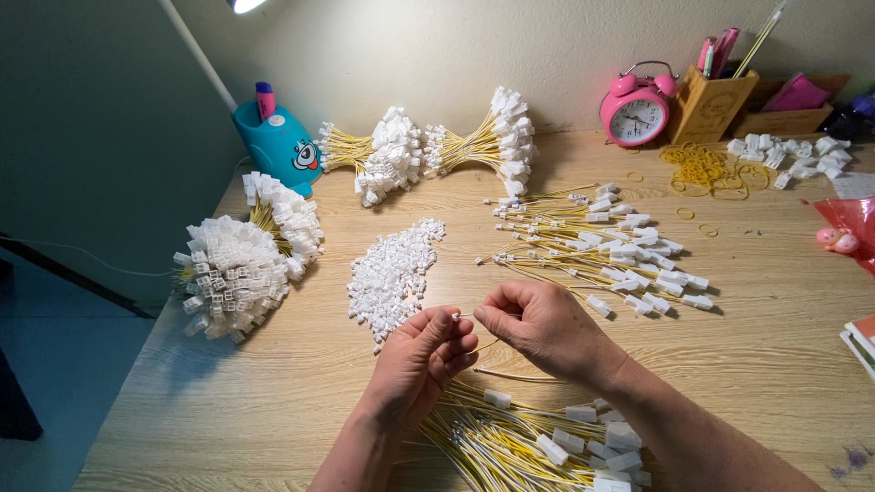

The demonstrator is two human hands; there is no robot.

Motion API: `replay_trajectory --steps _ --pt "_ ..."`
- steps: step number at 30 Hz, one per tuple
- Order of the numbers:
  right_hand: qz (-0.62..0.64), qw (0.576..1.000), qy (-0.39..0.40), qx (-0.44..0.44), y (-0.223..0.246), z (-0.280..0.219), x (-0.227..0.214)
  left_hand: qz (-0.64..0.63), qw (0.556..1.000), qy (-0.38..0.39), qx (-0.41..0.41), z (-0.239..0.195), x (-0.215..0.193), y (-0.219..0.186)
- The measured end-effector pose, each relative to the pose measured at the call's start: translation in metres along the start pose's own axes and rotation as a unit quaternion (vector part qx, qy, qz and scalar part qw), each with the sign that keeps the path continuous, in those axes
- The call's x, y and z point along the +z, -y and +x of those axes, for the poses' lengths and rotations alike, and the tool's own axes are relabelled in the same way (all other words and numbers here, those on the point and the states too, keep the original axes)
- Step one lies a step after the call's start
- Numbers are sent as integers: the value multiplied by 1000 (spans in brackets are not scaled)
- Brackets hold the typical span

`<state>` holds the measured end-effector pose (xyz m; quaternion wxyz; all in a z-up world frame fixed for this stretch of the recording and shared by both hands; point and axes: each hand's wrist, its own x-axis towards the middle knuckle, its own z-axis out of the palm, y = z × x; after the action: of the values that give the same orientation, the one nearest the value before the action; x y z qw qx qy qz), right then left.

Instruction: The person assembles small white plastic components onto yellow wires by hand. They repeatedly pick up a wire and a plastic piece, fit them together, and place the finished assembly on the wooden desk among other completed units.

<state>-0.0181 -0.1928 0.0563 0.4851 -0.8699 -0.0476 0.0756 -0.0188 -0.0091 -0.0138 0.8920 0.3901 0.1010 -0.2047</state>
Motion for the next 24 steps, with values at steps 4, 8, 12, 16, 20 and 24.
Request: replay_trajectory --steps 4,8,12,16,20,24 --pt "6 1000 -5 -18 -4 1 2 -3 1000 0 0 0 -1 0" --pt "4 1000 -5 -15 -1 0 2 -2 1000 -12 -7 0 -1 0" --pt "7 1000 -6 -19 -2 1 2 -22 1000 -5 -8 1 -3 2" --pt "41 999 -1 -28 -7 1 3 -28 1000 -5 -11 1 -3 1" --pt "36 999 -3 -8 -4 0 3 -29 999 -4 -12 1 -2 2" --pt "42 999 4 -17 -6 2 3 -36 999 -5 -19 2 -5 4"
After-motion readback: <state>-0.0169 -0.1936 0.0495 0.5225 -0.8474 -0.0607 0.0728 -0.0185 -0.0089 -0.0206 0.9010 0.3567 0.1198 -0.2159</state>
